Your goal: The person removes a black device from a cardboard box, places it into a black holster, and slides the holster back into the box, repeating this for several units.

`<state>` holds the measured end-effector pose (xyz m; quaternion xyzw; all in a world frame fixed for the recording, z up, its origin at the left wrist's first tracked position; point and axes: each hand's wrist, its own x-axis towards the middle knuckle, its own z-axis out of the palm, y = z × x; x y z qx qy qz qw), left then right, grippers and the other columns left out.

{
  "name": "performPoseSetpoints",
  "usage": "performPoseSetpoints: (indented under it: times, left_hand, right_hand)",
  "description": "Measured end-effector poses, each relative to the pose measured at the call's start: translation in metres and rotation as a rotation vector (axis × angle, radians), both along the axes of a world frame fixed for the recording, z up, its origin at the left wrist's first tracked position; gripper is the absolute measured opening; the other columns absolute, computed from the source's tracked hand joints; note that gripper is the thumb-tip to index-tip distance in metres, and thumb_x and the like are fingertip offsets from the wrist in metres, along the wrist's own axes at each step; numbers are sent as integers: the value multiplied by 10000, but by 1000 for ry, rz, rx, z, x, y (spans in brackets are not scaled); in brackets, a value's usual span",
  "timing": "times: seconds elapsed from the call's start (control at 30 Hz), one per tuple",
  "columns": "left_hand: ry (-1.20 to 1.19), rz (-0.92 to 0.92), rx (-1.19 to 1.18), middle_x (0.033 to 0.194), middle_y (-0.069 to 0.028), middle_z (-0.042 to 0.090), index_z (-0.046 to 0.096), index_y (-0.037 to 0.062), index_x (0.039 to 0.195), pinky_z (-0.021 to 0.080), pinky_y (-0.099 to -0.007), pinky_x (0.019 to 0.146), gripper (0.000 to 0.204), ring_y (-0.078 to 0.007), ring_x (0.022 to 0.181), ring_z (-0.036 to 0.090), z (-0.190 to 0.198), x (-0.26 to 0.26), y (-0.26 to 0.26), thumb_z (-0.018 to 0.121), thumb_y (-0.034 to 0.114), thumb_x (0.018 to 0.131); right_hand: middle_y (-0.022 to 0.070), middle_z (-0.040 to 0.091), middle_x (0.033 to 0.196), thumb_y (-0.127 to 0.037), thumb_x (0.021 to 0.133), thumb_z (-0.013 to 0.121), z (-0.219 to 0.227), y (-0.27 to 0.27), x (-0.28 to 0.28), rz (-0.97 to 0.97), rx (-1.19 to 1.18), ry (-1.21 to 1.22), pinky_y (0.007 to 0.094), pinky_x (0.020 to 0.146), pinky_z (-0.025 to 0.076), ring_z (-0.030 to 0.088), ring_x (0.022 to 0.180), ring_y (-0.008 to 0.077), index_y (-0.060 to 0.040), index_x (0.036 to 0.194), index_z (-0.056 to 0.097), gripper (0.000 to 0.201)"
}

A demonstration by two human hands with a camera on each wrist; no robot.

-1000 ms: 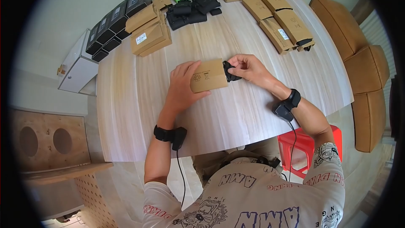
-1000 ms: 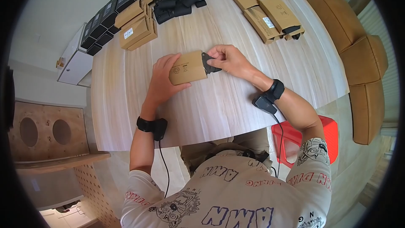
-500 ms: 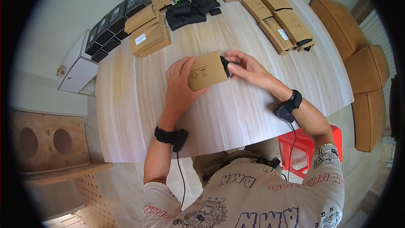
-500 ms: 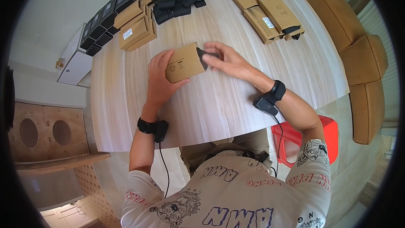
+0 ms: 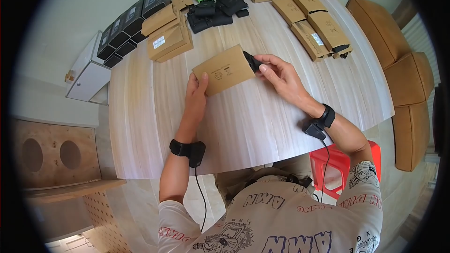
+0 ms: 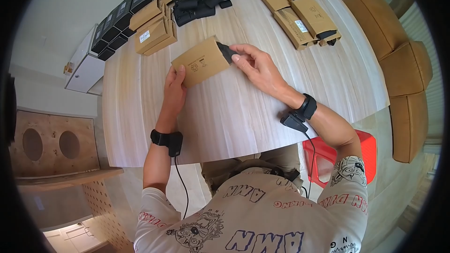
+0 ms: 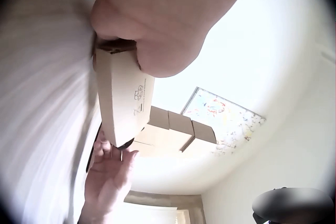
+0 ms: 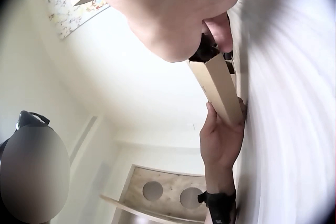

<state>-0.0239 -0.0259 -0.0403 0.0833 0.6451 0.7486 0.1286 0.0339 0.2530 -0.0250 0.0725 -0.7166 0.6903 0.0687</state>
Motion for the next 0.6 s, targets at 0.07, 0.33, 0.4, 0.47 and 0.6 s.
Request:
performPoseSetpoints:
  times: [0.07,0.33,0.4,0.47,0.6]
  left_hand:
    - [8,-1,17,1421,-66,614,521,9,1468,356,-323,1183,441,-121,1342,503,-3,0,0,494,328,1166]
    - [171,2,-195,1349,-57,602,508,32,1399,362,-296,1146,375,-127,1270,497,14,11,9,498,326,1166]
    - [157,-41,-157,1350,-66,600,489,24,1419,359,-299,1150,396,-125,1283,490,13,8,7,498,329,1166]
    - [168,-43,-166,1353,-71,602,481,17,1430,366,-299,1145,408,-126,1284,495,13,8,6,499,327,1166]
    - [272,-109,-257,1356,-80,606,459,-2,1460,391,-296,1124,433,-126,1271,513,9,11,11,498,313,1166]
  right_hand:
    - [61,701,1073,-169,1060,686,0,0,1,-20,105,85,282,803,522,610,870,103,26,1361,663,359]
    - [35,692,952,-93,1036,695,9,-2,5,7,317,69,272,722,494,587,791,98,32,1251,726,250]
    - [12,690,942,-79,1031,706,9,-5,4,85,-183,-141,243,690,488,585,766,65,28,1176,733,182]
    - [5,692,943,-77,1027,716,7,-1,0,109,-162,-201,234,677,489,582,756,49,20,1153,726,159]
    - [-28,662,884,-83,1022,728,-10,5,-2,154,65,-152,229,640,488,568,715,33,7,1107,694,129]
